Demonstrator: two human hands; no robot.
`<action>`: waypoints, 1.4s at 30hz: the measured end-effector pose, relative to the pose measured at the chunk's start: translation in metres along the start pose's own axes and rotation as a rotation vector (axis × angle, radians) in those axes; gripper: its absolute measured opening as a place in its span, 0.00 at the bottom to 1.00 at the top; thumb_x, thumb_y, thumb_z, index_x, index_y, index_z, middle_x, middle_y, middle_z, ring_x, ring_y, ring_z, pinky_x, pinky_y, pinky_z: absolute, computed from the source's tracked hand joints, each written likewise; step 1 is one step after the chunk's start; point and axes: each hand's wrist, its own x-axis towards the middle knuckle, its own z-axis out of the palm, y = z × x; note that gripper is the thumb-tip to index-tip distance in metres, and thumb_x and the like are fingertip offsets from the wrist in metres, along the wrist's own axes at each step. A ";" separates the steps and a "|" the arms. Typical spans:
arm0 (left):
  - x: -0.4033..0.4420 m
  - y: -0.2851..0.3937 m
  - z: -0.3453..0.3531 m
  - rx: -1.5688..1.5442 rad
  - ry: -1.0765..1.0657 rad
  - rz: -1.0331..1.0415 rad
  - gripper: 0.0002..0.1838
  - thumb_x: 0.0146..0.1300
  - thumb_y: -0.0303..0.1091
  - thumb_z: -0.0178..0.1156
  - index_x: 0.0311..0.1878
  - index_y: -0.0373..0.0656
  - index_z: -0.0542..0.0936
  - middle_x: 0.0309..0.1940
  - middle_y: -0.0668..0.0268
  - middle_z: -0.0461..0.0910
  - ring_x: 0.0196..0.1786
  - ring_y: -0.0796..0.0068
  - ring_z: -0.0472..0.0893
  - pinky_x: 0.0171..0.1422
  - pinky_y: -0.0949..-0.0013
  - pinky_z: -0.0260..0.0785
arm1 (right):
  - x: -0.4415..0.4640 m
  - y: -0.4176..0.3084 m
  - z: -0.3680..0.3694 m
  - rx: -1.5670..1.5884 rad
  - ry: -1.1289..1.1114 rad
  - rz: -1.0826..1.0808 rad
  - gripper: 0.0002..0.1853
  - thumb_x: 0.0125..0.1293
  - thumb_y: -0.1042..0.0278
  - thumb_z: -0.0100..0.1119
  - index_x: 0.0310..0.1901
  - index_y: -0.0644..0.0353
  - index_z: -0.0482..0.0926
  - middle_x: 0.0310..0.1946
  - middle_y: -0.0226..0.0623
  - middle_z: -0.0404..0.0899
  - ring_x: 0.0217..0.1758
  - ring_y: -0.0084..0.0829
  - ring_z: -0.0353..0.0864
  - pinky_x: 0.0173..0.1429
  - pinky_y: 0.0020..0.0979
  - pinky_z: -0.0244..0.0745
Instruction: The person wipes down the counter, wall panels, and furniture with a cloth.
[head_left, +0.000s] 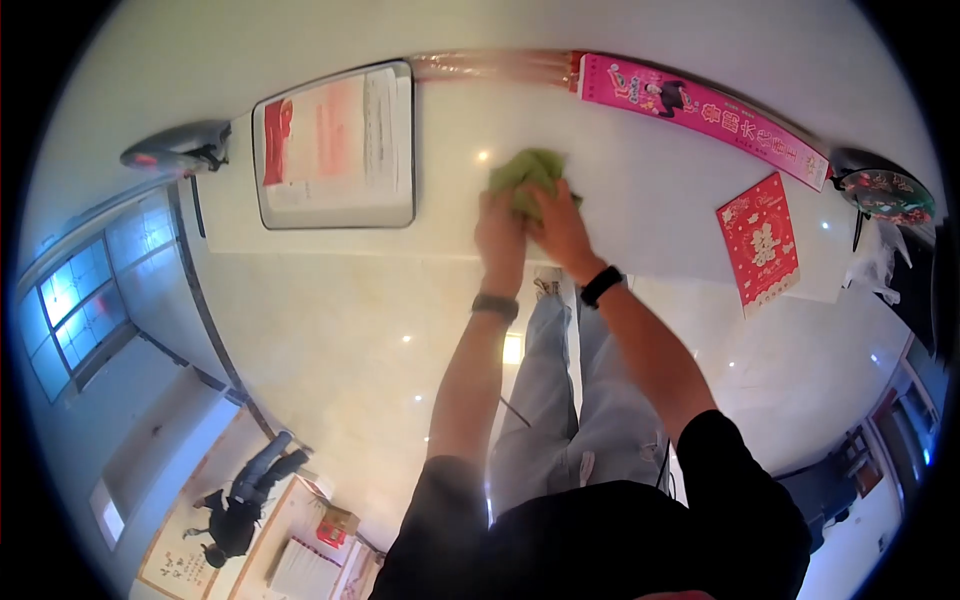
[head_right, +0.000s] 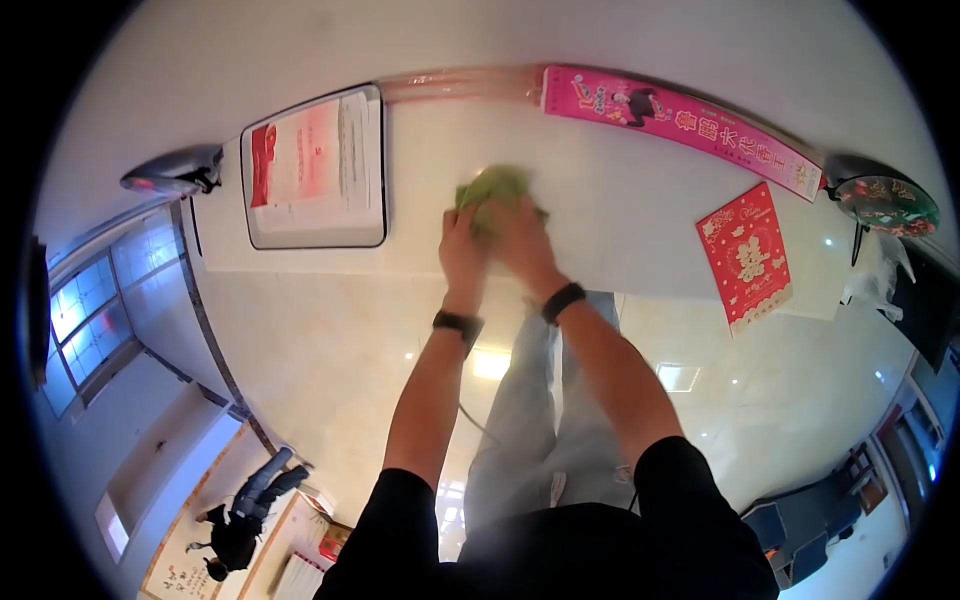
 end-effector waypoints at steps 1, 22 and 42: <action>0.003 -0.002 0.014 -0.032 0.046 0.052 0.21 0.56 0.25 0.56 0.55 0.47 0.77 0.50 0.55 0.75 0.45 0.51 0.80 0.43 0.52 0.74 | 0.005 0.007 -0.007 -0.044 0.013 0.000 0.30 0.54 0.74 0.64 0.61 0.54 0.69 0.56 0.61 0.62 0.58 0.63 0.68 0.62 0.48 0.70; -0.087 -0.067 -0.042 0.161 -0.197 -0.056 0.18 0.57 0.26 0.55 0.53 0.46 0.75 0.47 0.58 0.75 0.40 0.48 0.80 0.39 0.50 0.75 | -0.082 -0.028 0.064 -0.155 -0.044 0.020 0.25 0.52 0.73 0.63 0.54 0.58 0.72 0.53 0.52 0.68 0.59 0.55 0.69 0.60 0.48 0.70; -0.135 0.080 0.116 0.066 -0.433 0.438 0.10 0.60 0.27 0.56 0.45 0.46 0.74 0.41 0.57 0.77 0.33 0.53 0.83 0.33 0.55 0.77 | -0.176 0.101 -0.094 -0.184 0.172 0.249 0.22 0.55 0.68 0.63 0.52 0.54 0.70 0.53 0.50 0.68 0.52 0.55 0.74 0.51 0.50 0.75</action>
